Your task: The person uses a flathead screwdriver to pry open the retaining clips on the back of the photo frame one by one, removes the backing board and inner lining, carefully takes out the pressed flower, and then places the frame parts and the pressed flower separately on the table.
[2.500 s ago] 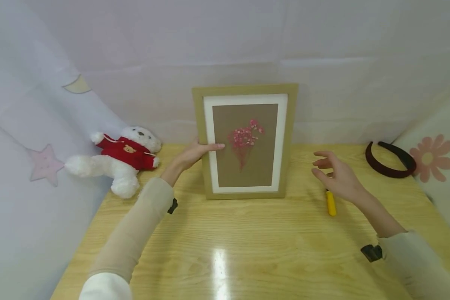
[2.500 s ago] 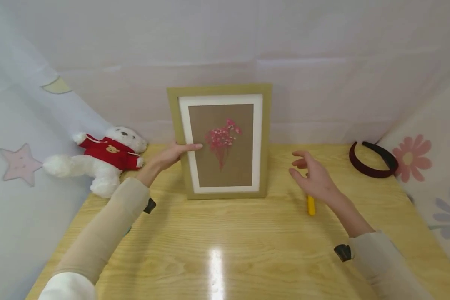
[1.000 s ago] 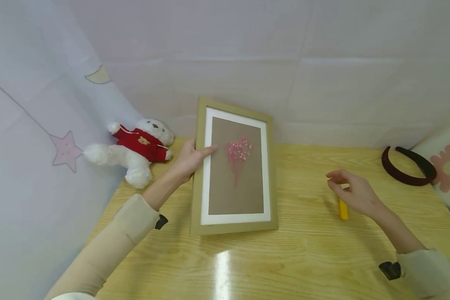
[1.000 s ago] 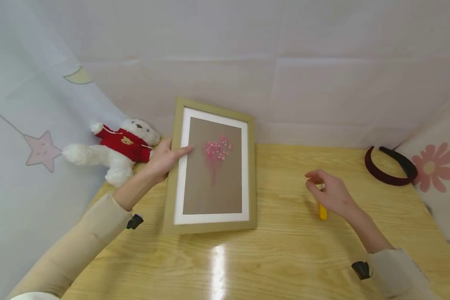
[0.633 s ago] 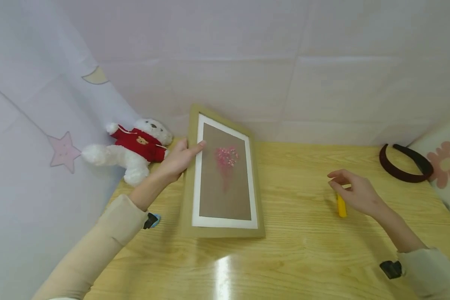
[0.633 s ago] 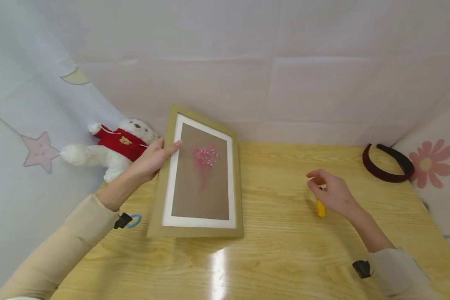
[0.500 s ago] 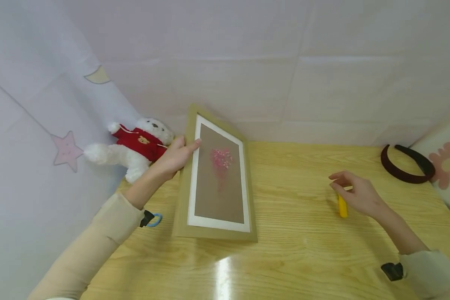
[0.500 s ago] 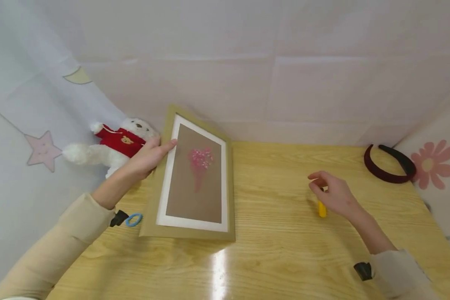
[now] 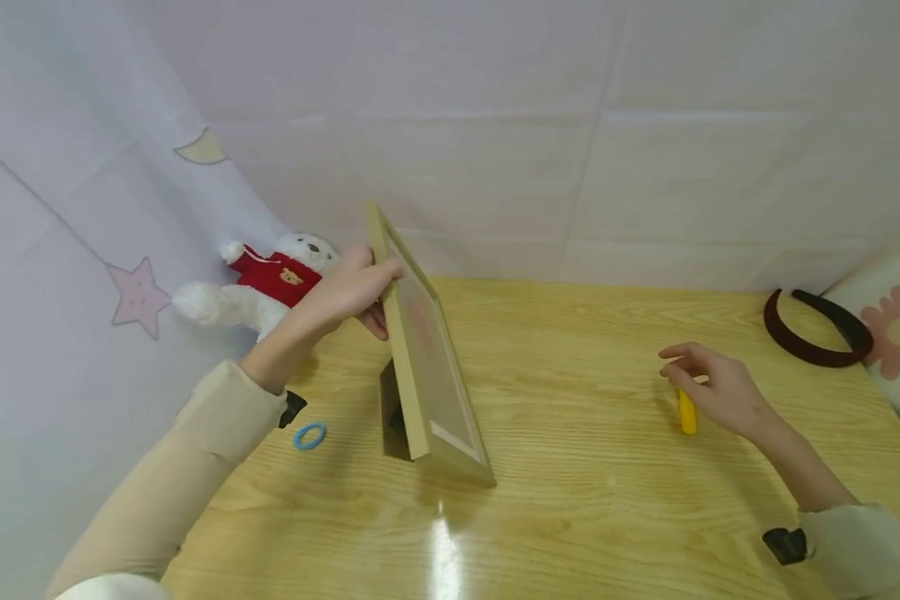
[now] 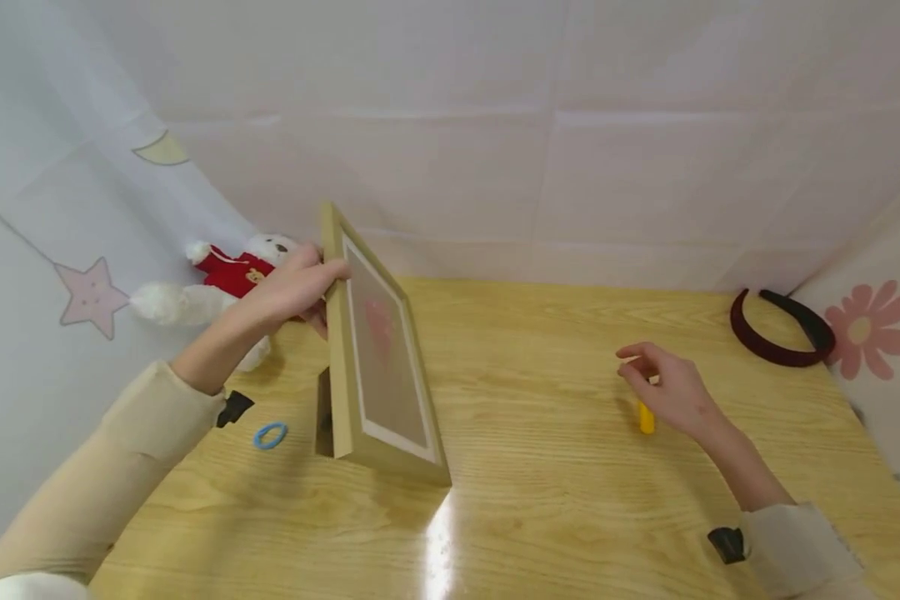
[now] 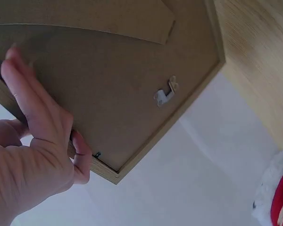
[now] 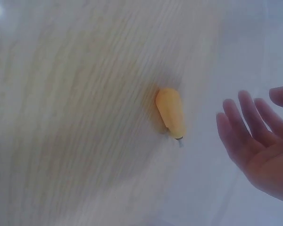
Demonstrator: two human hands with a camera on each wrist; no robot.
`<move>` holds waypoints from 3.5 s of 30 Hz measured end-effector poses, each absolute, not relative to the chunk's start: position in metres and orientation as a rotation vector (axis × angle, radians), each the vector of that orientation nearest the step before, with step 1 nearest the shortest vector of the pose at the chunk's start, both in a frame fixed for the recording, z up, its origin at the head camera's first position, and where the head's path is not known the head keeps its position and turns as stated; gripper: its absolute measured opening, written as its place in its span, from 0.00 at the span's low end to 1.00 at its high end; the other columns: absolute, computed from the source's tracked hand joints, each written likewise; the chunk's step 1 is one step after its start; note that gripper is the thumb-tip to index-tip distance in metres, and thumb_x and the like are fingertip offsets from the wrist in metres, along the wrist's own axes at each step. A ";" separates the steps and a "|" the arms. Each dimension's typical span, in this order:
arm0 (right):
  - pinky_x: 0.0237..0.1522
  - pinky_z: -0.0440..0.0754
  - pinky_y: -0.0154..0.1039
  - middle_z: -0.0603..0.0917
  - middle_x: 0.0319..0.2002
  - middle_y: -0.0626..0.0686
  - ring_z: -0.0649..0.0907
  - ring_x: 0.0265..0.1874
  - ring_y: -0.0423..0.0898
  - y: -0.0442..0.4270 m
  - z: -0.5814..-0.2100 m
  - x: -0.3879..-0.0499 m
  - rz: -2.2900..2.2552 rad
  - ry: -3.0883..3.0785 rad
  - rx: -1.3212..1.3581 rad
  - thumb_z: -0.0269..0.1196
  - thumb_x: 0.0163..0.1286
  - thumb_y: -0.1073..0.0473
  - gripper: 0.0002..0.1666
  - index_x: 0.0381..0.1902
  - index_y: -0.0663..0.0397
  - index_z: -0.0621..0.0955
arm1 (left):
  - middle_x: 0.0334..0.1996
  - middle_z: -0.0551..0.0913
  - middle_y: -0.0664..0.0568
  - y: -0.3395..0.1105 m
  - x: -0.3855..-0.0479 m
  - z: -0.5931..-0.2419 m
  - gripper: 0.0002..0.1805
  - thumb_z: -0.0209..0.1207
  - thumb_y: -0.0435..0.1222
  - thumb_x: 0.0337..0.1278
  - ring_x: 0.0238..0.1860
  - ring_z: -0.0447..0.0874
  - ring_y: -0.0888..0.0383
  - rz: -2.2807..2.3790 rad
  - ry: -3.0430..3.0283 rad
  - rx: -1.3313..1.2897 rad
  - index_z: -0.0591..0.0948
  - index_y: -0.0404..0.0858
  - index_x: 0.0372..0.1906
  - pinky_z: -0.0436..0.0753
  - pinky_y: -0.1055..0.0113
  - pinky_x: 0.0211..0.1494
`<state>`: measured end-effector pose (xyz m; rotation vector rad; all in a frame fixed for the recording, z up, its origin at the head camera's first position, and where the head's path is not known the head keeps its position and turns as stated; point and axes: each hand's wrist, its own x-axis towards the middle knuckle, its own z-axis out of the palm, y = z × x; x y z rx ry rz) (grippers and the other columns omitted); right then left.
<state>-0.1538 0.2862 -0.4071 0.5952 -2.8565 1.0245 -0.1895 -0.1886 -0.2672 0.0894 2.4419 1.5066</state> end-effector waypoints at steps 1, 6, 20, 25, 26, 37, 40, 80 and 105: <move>0.28 0.80 0.33 0.86 0.40 0.57 0.85 0.36 0.55 0.285 -0.408 -0.154 1.029 -2.848 0.601 0.56 0.75 0.61 0.15 0.56 0.57 0.78 | 0.16 0.81 0.35 -0.187 -0.192 -0.267 0.19 0.47 0.38 0.68 0.14 0.84 0.47 1.519 2.414 0.085 0.72 0.22 0.35 0.84 0.54 0.22; 0.27 0.79 0.32 0.87 0.39 0.57 0.85 0.34 0.54 0.280 -0.409 -0.154 1.036 -2.825 0.624 0.56 0.74 0.62 0.14 0.55 0.57 0.78 | 0.14 0.78 0.43 -0.178 -0.202 -0.268 0.20 0.53 0.43 0.70 0.09 0.77 0.57 1.632 2.272 0.031 0.70 0.26 0.40 0.81 0.63 0.16; 0.25 0.79 0.33 0.87 0.40 0.58 0.85 0.30 0.43 0.288 -0.421 -0.156 1.041 -2.852 0.695 0.56 0.74 0.62 0.14 0.54 0.59 0.78 | 0.08 0.74 0.49 -0.077 -0.226 -0.278 0.28 0.57 0.41 0.69 0.03 0.64 0.60 1.776 2.337 0.208 0.68 0.36 0.10 0.75 0.67 0.09; 0.23 0.78 0.34 0.87 0.39 0.59 0.85 0.29 0.46 0.286 -0.424 -0.159 1.044 -2.870 0.687 0.55 0.74 0.62 0.14 0.53 0.62 0.78 | 0.09 0.75 0.49 -0.045 -0.226 -0.281 0.21 0.55 0.39 0.68 0.04 0.69 0.59 1.534 2.481 0.174 0.75 0.21 0.29 0.81 0.64 0.15; 0.22 0.78 0.34 0.87 0.38 0.59 0.85 0.29 0.46 0.285 -0.425 -0.160 1.041 -2.877 0.680 0.55 0.74 0.62 0.14 0.53 0.62 0.79 | 0.10 0.75 0.49 -0.039 -0.226 -0.283 0.21 0.55 0.39 0.68 0.05 0.70 0.59 1.454 2.520 0.169 0.73 0.18 0.39 0.82 0.64 0.17; 0.20 0.77 0.36 0.86 0.31 0.56 0.83 0.23 0.44 0.296 -0.441 -0.169 1.032 -2.973 0.599 0.55 0.75 0.58 0.16 0.49 0.66 0.80 | 0.16 0.75 0.50 0.034 -0.216 -0.346 0.25 0.51 0.31 0.67 0.08 0.77 0.57 0.791 2.649 0.207 0.56 0.28 0.63 0.79 0.68 0.14; 0.20 0.76 0.35 0.85 0.30 0.54 0.81 0.22 0.42 0.302 -0.443 -0.170 0.950 -2.975 0.546 0.55 0.75 0.57 0.16 0.46 0.66 0.82 | 0.20 0.78 0.49 0.049 -0.217 -0.369 0.27 0.51 0.30 0.68 0.11 0.78 0.57 0.658 2.651 0.227 0.55 0.28 0.65 0.79 0.69 0.14; 0.34 0.81 0.56 0.83 0.45 0.67 0.83 0.38 0.62 0.247 -0.391 -0.225 0.788 -2.903 0.498 0.59 0.73 0.48 0.21 0.49 0.62 0.80 | 0.44 0.82 0.50 -0.022 -0.235 -0.423 0.25 0.57 0.43 0.68 0.39 0.80 0.59 0.326 2.992 0.805 0.71 0.35 0.63 0.82 0.70 0.40; 0.24 0.79 0.39 0.78 0.28 0.53 0.78 0.22 0.46 0.120 -0.386 -0.291 0.364 -3.036 1.135 0.53 0.77 0.53 0.18 0.52 0.64 0.69 | 0.75 0.35 0.29 -0.073 -0.151 -0.436 0.62 0.46 0.81 0.37 0.71 0.39 0.25 -0.017 2.748 0.549 0.43 0.59 0.78 0.58 0.27 0.61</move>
